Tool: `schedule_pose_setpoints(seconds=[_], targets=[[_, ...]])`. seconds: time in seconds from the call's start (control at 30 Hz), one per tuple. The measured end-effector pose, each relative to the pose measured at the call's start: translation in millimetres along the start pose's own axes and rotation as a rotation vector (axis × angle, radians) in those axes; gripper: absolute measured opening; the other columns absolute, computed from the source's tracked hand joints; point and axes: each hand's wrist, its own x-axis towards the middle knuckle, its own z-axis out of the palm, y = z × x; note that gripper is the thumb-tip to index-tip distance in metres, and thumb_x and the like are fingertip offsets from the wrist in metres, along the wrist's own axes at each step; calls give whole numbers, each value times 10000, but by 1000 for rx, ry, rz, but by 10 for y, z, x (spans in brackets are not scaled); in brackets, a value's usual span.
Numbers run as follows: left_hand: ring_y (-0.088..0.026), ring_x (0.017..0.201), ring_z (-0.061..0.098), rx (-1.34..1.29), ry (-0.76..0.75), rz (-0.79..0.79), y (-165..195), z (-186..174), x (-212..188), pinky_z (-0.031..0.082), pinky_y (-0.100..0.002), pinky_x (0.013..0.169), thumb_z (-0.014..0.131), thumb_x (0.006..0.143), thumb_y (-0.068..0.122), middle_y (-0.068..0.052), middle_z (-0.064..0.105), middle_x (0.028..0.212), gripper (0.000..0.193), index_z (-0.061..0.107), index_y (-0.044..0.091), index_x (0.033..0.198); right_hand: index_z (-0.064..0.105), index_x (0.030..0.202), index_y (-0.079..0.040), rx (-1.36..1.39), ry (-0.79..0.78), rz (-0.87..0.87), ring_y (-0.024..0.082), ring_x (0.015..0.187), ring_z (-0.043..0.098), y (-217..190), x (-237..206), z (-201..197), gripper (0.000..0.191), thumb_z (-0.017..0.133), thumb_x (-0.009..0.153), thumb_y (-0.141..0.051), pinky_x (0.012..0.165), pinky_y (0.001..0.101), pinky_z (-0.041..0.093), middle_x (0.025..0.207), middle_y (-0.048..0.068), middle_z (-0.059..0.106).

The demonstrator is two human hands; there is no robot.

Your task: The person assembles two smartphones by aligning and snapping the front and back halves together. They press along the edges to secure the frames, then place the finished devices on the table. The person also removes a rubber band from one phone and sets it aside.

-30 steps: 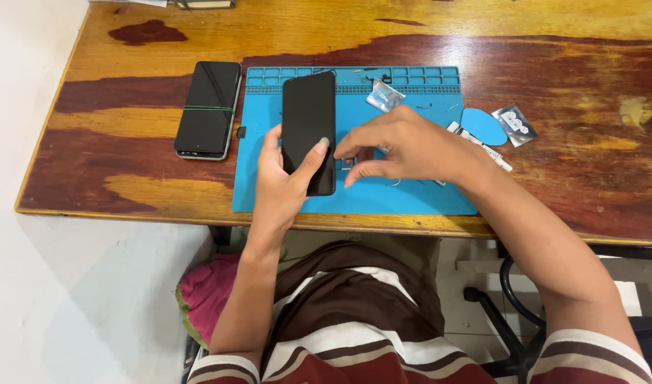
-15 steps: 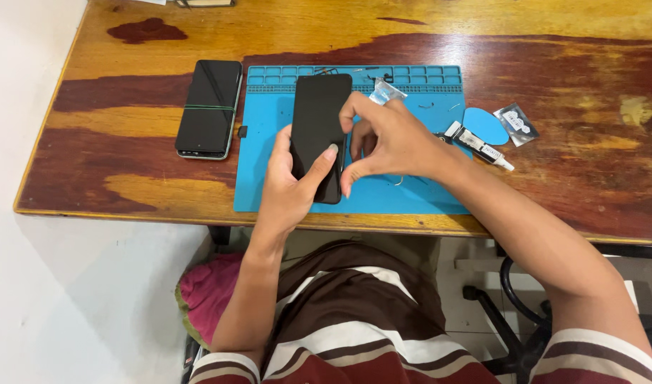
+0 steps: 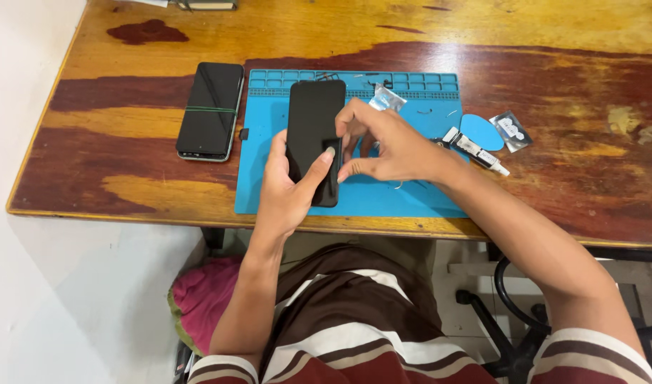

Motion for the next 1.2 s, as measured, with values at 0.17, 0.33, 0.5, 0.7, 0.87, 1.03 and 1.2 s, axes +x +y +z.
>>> schedule_pose_setpoints(seconds=[0.17,0.33,0.5,0.7,0.87,1.03,1.2], targets=[[-96,1008,638,150,-96,34,63,25,17,545,-264,886,754,942,95,-61,677,1117,462,530,-23,1329,523,1249,-93,-499,-2,95,242,840,675,-186,-5,-165,922,957,558,-521,735,353,519,884,89,685],[-105,983,648,354,-219,40,69,22,30,550,-276,891,794,874,96,-75,724,1067,455,616,-34,1271,604,1321,-87,-768,40,-452,372,1204,541,-306,-28,-226,987,912,493,-528,960,499,426,1318,179,609],[-77,918,631,35,-226,-74,-4,-9,25,520,-239,797,641,1018,165,-99,704,1027,380,604,-22,1347,660,1237,-96,-703,-68,-379,335,1089,564,-287,-72,-210,852,911,552,-536,988,529,415,1112,128,622],[-106,595,608,-59,-61,-158,21,-51,-8,472,-230,475,462,1057,287,-70,650,847,426,523,33,1393,669,1236,-62,-785,121,-115,380,1049,618,-140,-391,-634,829,883,608,-558,875,471,500,1114,165,639],[-71,625,553,-45,-107,-75,31,19,-25,436,-204,507,517,1061,234,-39,623,848,408,502,14,1404,656,1210,46,-821,421,302,361,981,690,152,-1001,-1208,818,824,730,-596,840,455,556,1077,228,682],[-45,593,449,-75,-68,-79,11,67,-60,345,-199,477,565,1044,181,0,548,780,426,462,25,1427,661,1135,81,-955,625,785,428,973,682,545,-1583,-1282,820,792,803,-658,839,515,544,1058,287,690],[-45,605,450,-89,-78,-50,-3,85,-65,355,-195,504,574,1042,173,-1,545,779,429,458,23,1427,654,1058,127,-1082,700,1031,478,995,649,766,-1856,-1136,896,784,798,-720,829,547,532,1098,320,653]])
